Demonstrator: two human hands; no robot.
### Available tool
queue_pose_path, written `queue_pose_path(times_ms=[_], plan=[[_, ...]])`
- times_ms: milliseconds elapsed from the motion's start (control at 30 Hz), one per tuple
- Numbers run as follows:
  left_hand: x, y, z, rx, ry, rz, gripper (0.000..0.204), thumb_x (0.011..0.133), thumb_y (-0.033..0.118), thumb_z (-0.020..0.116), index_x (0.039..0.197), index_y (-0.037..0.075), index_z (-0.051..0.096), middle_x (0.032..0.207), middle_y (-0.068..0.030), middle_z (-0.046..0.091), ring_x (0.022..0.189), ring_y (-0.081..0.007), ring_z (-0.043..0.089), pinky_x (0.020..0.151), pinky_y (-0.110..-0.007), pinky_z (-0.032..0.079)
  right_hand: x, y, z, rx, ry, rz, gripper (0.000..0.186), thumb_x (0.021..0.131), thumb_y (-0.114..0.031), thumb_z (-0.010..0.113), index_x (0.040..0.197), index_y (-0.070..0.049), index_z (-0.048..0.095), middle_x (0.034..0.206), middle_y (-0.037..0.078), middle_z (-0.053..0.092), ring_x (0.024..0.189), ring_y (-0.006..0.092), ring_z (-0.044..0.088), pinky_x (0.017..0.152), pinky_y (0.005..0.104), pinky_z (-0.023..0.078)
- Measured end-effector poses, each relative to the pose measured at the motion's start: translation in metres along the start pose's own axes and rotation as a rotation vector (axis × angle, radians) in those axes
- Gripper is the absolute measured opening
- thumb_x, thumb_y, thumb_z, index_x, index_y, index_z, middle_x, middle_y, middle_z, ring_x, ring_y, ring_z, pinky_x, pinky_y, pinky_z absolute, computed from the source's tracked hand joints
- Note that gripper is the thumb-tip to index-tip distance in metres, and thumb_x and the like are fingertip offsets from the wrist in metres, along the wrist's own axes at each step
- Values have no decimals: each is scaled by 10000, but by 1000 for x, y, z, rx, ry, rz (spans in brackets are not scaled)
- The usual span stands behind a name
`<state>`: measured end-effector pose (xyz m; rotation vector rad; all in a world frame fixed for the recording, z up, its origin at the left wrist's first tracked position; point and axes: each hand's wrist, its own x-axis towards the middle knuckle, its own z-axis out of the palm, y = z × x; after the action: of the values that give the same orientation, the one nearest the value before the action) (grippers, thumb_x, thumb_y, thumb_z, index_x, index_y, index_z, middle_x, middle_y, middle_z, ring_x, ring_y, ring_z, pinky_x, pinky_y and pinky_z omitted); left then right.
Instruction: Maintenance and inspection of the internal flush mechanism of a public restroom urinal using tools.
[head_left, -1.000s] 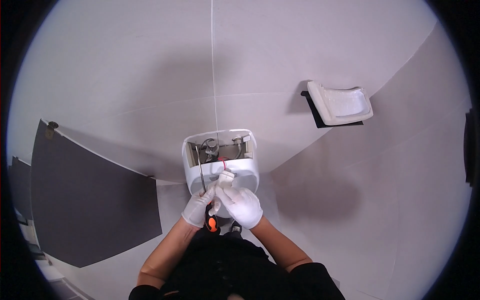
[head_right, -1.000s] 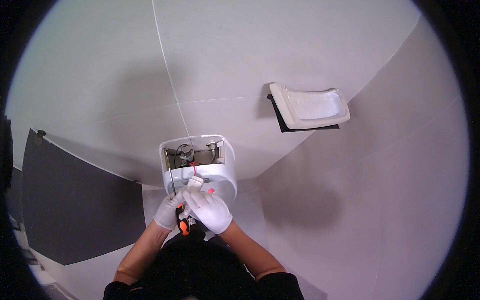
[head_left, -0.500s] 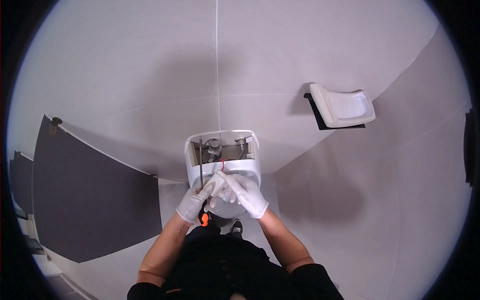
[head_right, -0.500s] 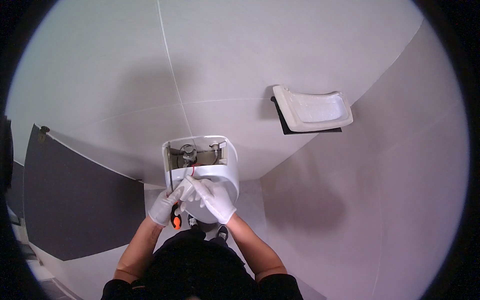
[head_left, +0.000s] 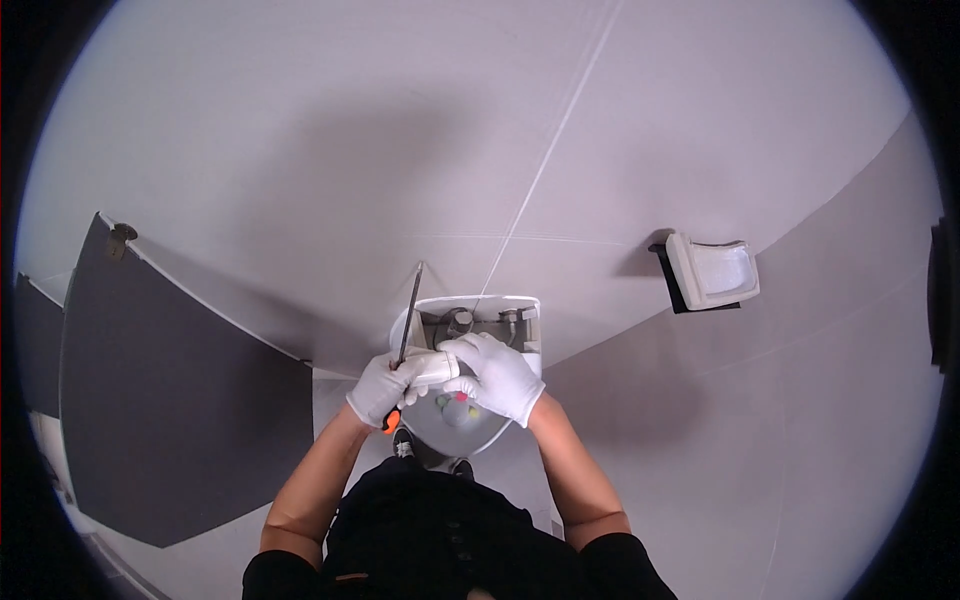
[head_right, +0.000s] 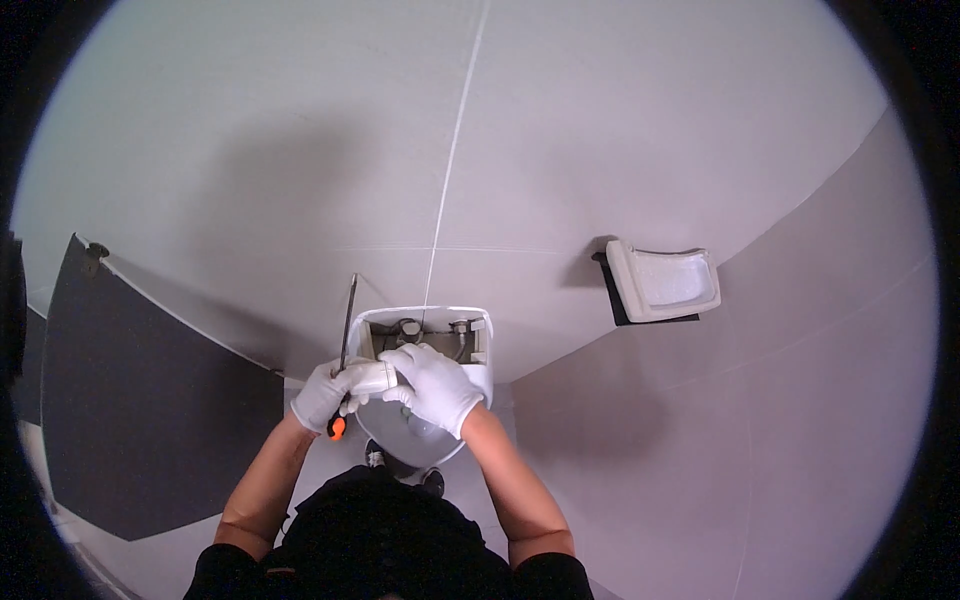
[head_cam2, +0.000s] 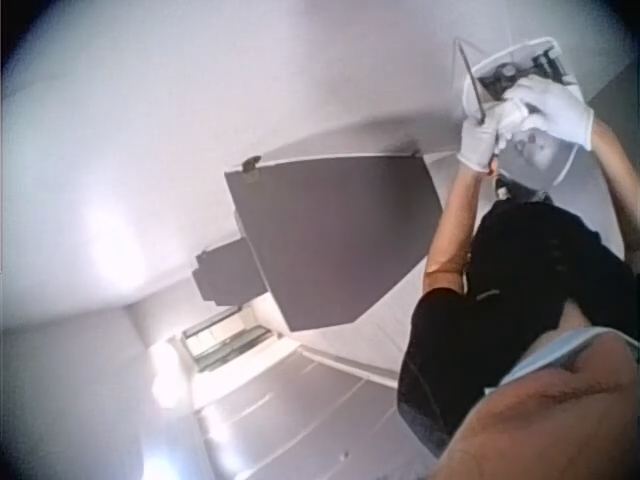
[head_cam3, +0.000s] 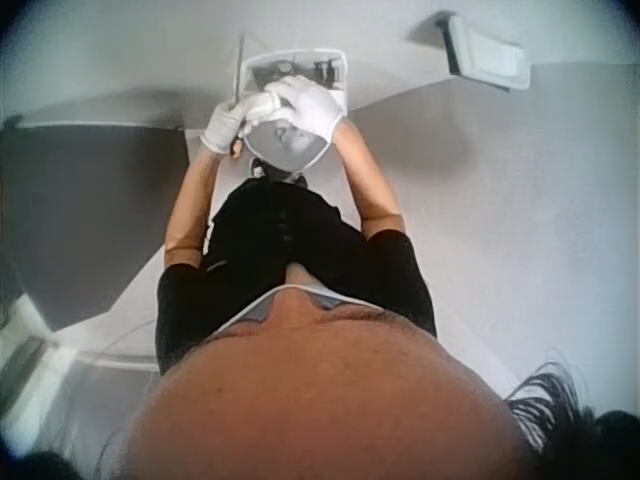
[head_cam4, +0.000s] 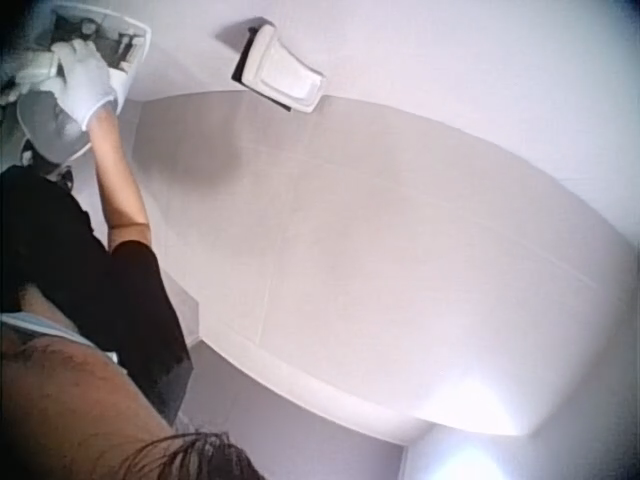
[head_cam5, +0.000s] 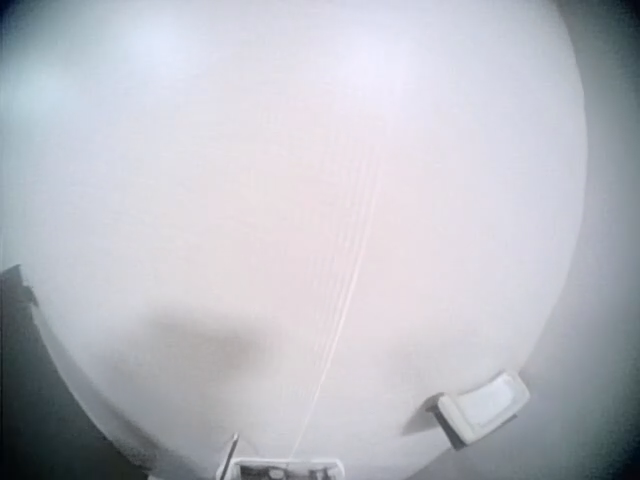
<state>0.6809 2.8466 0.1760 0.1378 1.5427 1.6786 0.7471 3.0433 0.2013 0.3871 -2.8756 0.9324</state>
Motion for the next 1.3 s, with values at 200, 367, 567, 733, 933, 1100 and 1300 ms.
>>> queue_pose_path(times_ms=[200, 367, 567, 733, 933, 1100, 1300], plan=[[8, -17, -5, 141, 65, 334, 285, 823, 201, 690, 1024, 19, 601, 806, -35, 629, 695, -81, 564, 615, -237, 470, 13, -2, 7, 4, 12, -28, 444, 724, -345, 702, 1044, -77, 550, 928, 128, 547, 906, 328, 542, 790, 417, 450], [6, -19, 0, 381, 230, 433, 262, 793, 183, 712, 950, 3, 605, 842, -43, 645, 764, -97, 592, 726, -264, 494, 22, -1, 4, -87, -53, -96, 477, 708, -399, 708, 1015, -67, 556, 894, 120, 539, 848, 321, 540, 741, 412, 452], [-5, -25, 22, 238, 414, 484, 301, 785, 236, 719, 947, 11, 602, 843, -58, 652, 778, -104, 598, 731, -264, 488, 24, 7, 8, -93, -85, -220, 435, 702, -375, 705, 962, -61, 555, 878, 121, 529, 837, 319, 527, 725, 417, 448], [-7, -38, 38, 411, 682, 558, 269, 800, 238, 692, 915, 13, 600, 768, -74, 640, 720, -111, 600, 670, -274, 490, 20, 13, 11, -18, -79, -255, 428, 677, -339, 726, 938, -45, 558, 885, 122, 534, 854, 323, 529, 728, 418, 450], [-5, -35, 58, 370, 875, 536, 209, 806, 204, 659, 871, 14, 602, 708, -91, 618, 648, -122, 576, 640, -282, 485, 17, 21, 11, 37, -81, -257, 425, 645, -301, 747, 916, -34, 557, 889, 128, 536, 863, 331, 529, 735, 427, 449], [-4, -35, 58, 385, 883, 491, 173, 810, 183, 643, 846, 19, 602, 697, -94, 613, 646, -126, 578, 627, -283, 482, 22, 31, 6, 94, -156, -262, 398, 679, -310, 712, 926, -39, 560, 941, 129, 545, 924, 319, 540, 778, 419, 462], [-10, -23, 59, 585, 744, 655, 173, 766, 185, 653, 845, 35, 617, 706, -129, 595, 615, -252, 589, 600, -311, 479, 44, 31, -6, -58, -418, -330, 367, 659, -342, 664, 917, -86, 613, 914, 109, 608, 947, 283, 573, 770, 389, 494]])
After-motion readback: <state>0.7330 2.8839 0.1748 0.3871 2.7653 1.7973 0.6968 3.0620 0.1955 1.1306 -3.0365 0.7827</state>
